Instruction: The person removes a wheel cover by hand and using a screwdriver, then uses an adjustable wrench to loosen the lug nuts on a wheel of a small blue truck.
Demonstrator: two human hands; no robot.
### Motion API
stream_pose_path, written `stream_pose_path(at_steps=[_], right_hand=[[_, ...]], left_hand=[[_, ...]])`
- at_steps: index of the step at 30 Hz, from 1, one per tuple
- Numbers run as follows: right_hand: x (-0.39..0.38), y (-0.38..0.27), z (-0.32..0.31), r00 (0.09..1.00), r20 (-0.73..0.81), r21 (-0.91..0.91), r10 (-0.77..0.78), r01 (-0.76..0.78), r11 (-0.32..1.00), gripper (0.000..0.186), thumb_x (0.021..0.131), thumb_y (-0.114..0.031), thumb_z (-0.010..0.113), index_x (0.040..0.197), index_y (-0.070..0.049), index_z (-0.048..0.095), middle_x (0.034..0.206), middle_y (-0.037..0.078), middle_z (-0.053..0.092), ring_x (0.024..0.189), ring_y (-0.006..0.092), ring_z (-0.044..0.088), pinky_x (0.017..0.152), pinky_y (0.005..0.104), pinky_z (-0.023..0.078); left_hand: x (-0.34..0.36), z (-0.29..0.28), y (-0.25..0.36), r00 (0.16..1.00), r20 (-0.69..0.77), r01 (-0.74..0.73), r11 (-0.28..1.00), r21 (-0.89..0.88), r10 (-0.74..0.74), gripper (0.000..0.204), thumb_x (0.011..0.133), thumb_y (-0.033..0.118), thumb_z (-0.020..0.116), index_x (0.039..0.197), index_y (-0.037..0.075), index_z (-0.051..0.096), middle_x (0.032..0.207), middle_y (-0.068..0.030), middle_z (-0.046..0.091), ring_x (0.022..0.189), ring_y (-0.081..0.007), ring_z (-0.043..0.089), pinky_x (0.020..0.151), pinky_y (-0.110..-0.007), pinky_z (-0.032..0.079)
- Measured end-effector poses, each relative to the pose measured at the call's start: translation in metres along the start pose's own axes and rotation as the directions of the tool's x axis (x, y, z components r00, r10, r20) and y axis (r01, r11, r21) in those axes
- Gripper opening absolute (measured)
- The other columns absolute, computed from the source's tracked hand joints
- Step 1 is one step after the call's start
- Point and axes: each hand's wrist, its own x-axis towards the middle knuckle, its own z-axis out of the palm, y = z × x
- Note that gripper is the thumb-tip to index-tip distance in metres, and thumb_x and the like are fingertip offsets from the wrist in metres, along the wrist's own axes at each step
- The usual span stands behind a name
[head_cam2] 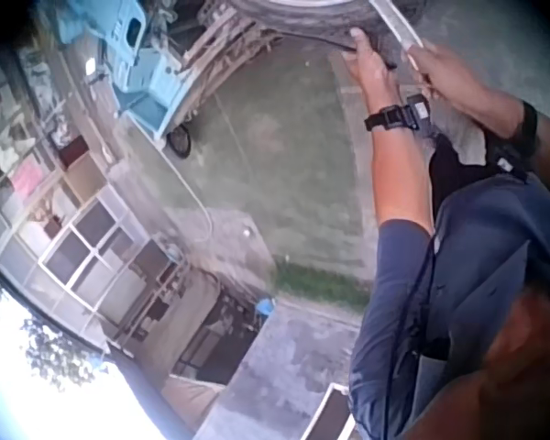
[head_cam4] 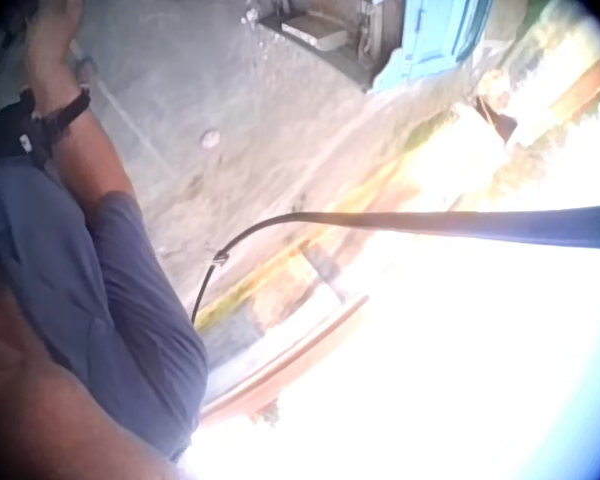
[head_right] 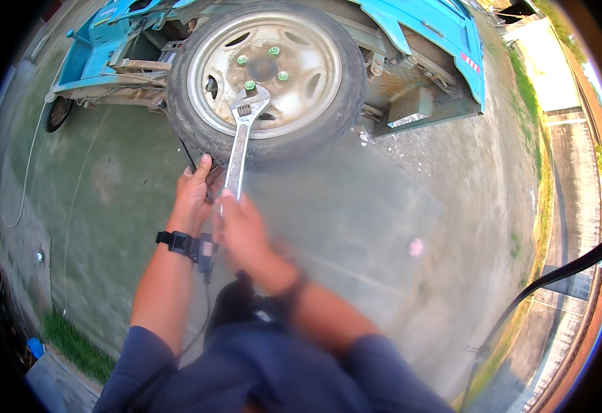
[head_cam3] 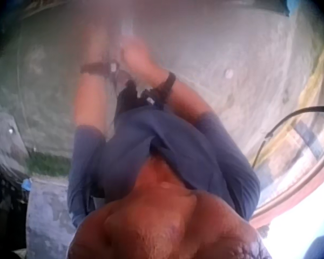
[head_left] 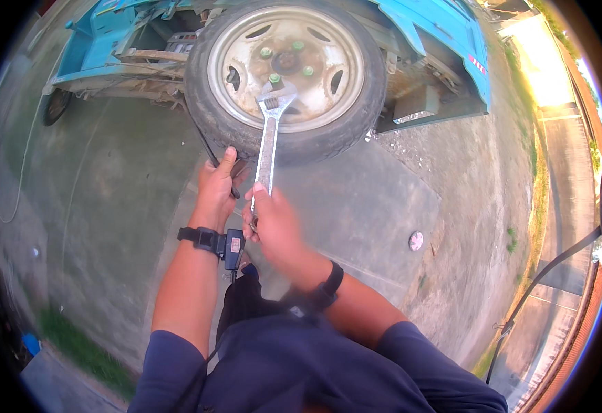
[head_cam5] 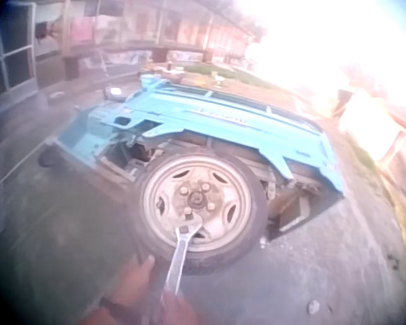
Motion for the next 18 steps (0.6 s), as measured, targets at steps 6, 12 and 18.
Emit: stream_pose_path(at_steps=[6, 12, 18], right_hand=[[0.013, -0.013, 0.032, 0.961, 0.251, 0.203, 0.117, -0.171, 0.964, 0.028, 0.103, -0.033, 0.043, 0.109, -0.006, 0.047, 0.085, 0.011, 0.063, 0.072, 0.0245, 0.068, 0.061, 0.0316, 0.055], [0.056, -0.002, 0.097, 0.957, 0.255, 0.396, 0.137, -0.232, 0.888, 0.024, 0.103, -0.030, 0.043, 0.108, -0.006, 0.045, 0.104, 0.017, 0.062, 0.092, 0.0308, 0.067, 0.080, 0.0460, 0.057], [0.102, 0.000, 0.136, 0.977, 0.204, 0.501, 0.055, -0.152, 0.852, 0.024, 0.103, -0.031, 0.043, 0.109, -0.008, 0.043, 0.110, 0.016, 0.061, 0.096, 0.0300, 0.065, 0.085, 0.0502, 0.054]], left_hand=[[-0.007, -0.068, 0.009, 0.983, 0.105, 0.127, 0.973, 0.195, -0.149, 0.026, 0.091, 0.019, 0.067, 0.099, -0.001, 0.053, 0.096, -0.0109, 0.063, 0.080, -0.0134, 0.064, 0.062, -0.028, 0.054], [-0.060, -0.112, 0.018, 0.991, -0.089, 0.119, 0.971, 0.205, -0.103, 0.014, 0.093, 0.015, 0.063, 0.094, 0.004, 0.053, 0.090, -0.0046, 0.063, 0.081, -0.0124, 0.064, 0.068, -0.027, 0.054], [-0.107, -0.202, -0.013, 0.973, -0.142, 0.210, 0.949, 0.235, -0.180, 0.013, 0.094, 0.010, 0.059, 0.102, 0.003, 0.051, 0.108, -0.0101, 0.063, 0.095, -0.0206, 0.065, 0.076, -0.033, 0.056]])
